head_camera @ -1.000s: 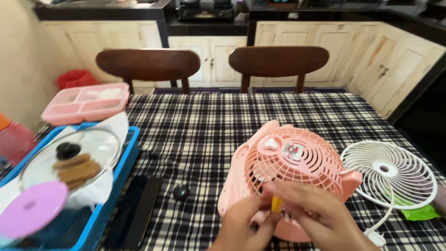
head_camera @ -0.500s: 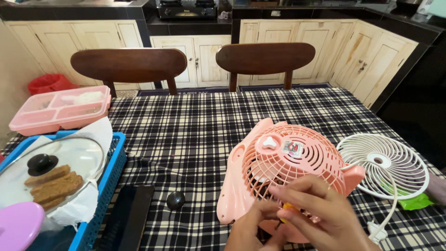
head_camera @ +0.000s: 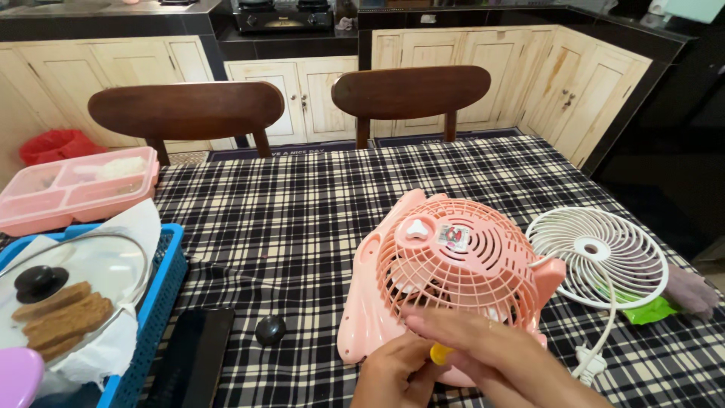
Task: The person assembles a pink pig-shaped desk fan on a checkered tablecloth. They use a yellow screwdriver to tighten screws on the fan's base and then attach the front grill to the fan body.
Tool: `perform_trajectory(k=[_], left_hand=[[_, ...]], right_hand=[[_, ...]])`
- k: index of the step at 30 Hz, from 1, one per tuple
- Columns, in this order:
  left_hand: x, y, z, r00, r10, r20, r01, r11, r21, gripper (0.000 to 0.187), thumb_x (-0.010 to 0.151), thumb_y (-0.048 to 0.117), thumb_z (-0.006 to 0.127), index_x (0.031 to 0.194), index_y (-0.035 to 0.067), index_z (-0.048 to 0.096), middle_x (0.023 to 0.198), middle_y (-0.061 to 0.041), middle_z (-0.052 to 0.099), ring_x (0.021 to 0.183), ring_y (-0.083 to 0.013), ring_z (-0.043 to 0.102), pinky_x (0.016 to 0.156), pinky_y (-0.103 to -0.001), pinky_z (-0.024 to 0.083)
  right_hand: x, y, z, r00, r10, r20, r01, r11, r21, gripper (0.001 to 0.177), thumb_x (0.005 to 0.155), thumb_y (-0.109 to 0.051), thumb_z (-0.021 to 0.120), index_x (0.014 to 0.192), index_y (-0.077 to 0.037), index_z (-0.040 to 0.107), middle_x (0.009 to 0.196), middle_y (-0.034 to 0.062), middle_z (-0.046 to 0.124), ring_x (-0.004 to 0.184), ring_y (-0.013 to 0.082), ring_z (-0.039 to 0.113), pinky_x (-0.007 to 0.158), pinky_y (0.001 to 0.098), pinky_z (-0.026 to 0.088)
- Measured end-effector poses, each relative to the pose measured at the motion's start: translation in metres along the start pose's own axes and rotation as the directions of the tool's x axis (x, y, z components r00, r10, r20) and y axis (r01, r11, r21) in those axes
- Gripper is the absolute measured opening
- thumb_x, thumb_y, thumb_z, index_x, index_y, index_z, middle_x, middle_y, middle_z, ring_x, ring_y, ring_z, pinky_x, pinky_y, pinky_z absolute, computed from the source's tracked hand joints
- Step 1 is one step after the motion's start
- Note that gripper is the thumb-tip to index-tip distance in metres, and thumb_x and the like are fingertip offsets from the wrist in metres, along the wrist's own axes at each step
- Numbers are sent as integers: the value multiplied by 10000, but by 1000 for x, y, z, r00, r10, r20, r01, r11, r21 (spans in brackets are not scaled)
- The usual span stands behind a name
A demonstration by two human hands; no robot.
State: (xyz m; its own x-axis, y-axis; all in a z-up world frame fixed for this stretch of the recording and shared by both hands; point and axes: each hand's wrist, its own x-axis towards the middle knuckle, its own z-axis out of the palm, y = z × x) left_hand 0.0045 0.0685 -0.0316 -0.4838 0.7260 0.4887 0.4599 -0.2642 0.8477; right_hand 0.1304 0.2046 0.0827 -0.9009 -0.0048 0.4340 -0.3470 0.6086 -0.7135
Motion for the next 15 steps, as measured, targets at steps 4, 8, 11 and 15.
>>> perform_trajectory(k=[4,8,11,15], left_hand=[[2,6,-2,993,-115,14,113,988,106,261,859,94,815,1109,79,742,906,-123,767,851,-245,793,744,-330,604],[-3,-6,0,966,-259,-16,259,959,113,315,842,138,817,1141,114,723,952,-116,799,917,-253,821,788,-343,621],[-9,-27,0,999,-44,18,40,979,200,278,902,100,775,1176,81,726,976,-155,791,960,-298,799,819,-357,622],[-19,-29,5,999,45,-2,-44,970,239,205,919,135,822,954,48,640,902,-150,760,899,-276,806,775,-341,627]], right_hand=[[0,13,4,993,-39,-111,28,995,-94,364,915,-89,797,1269,-159,752,1195,81,777,1095,228,733,887,326,652],[6,7,10,996,83,-34,-86,992,-97,507,863,-77,786,1359,-92,680,1243,124,702,1109,265,708,877,373,596],[6,3,5,985,-170,12,170,975,-144,505,844,21,726,1341,15,637,1315,228,677,1203,368,672,1027,467,516],[-3,12,-1,999,-3,-45,-1,996,-94,379,856,-89,855,1226,-155,800,1143,47,758,1074,225,731,908,347,625]])
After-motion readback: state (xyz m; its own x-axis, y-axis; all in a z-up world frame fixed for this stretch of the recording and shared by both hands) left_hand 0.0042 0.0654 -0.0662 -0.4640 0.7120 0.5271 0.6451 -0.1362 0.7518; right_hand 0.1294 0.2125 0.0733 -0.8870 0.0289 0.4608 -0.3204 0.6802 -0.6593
